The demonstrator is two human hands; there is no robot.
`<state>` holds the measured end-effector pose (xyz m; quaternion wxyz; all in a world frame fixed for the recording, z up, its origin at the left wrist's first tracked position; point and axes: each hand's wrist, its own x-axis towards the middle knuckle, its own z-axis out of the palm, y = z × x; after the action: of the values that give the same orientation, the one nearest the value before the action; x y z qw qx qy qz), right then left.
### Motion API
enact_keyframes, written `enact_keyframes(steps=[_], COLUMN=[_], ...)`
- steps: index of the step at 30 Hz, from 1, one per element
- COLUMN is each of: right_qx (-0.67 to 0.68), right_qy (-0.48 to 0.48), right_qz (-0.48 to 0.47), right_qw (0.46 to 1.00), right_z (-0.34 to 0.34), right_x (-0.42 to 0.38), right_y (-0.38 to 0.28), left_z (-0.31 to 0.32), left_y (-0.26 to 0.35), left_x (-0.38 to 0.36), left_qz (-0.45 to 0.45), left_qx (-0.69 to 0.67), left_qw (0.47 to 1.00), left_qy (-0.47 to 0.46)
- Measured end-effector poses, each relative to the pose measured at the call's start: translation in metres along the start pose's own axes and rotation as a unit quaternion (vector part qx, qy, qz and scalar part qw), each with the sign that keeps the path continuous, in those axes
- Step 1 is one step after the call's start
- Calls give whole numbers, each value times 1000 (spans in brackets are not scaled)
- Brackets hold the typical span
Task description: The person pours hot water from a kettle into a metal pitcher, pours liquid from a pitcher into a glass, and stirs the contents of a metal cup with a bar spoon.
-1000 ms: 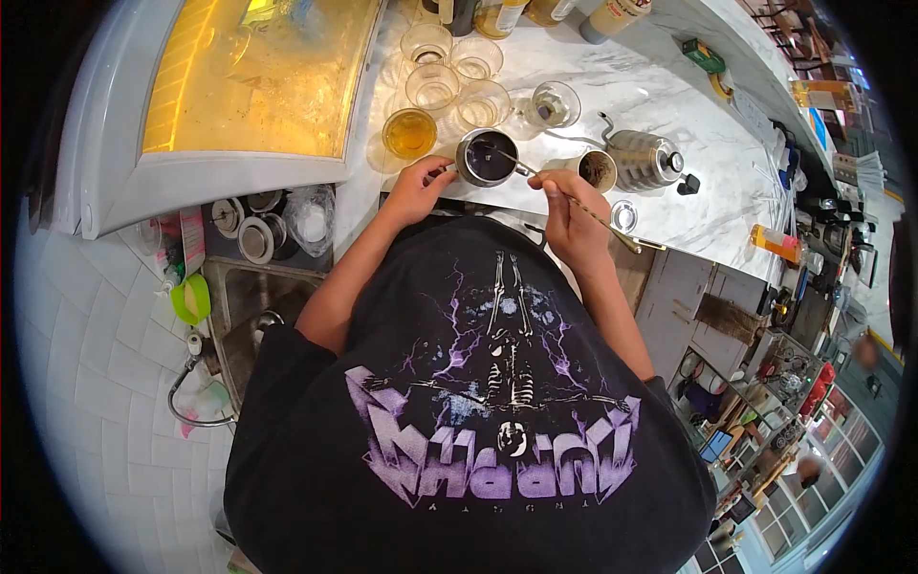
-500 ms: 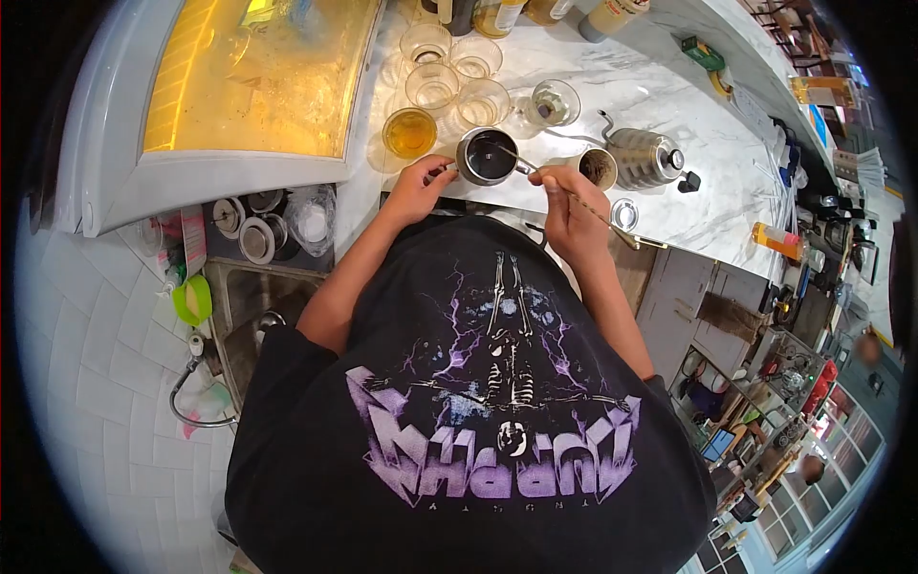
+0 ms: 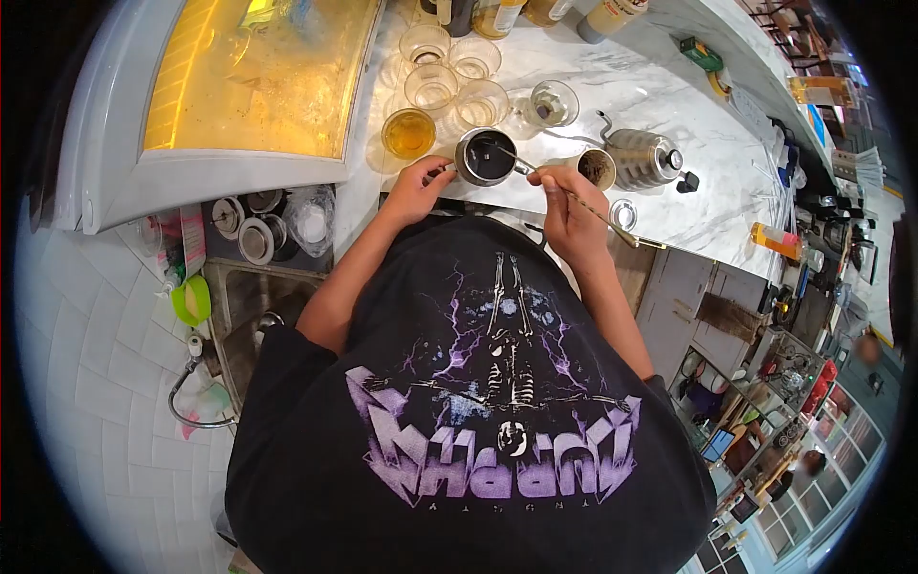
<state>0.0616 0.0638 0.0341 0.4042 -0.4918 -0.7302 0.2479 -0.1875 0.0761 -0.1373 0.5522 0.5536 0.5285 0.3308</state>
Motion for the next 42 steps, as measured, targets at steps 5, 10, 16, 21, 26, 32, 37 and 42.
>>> enact_keyframes(steps=[5, 10, 16, 21, 26, 32, 37, 42], right_qx=[2, -29, 1, -15, -37, -31, -36, -33], right_qy=[-18, -20, -25, -33, -25, -49, -45, -14], right_qz=[-8, 47, 7, 11, 54, 9, 37, 29], right_qw=[1000, 998, 1000, 999, 998, 998, 998, 999], right_z=[-5, -16, -2, -12, -17, -7, -18, -11], right_x=[-4, -9, 0, -6, -5, -2, -8, -3], right_y=[-2, 2, -2, -1, 2, -2, 0, 1], left_z=[0, -1, -1, -1, 1, -1, -1, -1], left_y=[7, 6, 4, 2, -4, -1, -1, 0], left_x=[-1, -1, -1, 0, 0, 0, 0, 0], left_qz=[-5, 4, 2, -3, -4, -11, -1, -4], left_qx=[7, 19, 14, 17, 11, 7, 7, 13], left_qw=[1000, 1000, 1000, 1000, 1000, 1000, 1000, 1000], left_qy=[1, -1, -5, -3, -2, -6, -5, -8])
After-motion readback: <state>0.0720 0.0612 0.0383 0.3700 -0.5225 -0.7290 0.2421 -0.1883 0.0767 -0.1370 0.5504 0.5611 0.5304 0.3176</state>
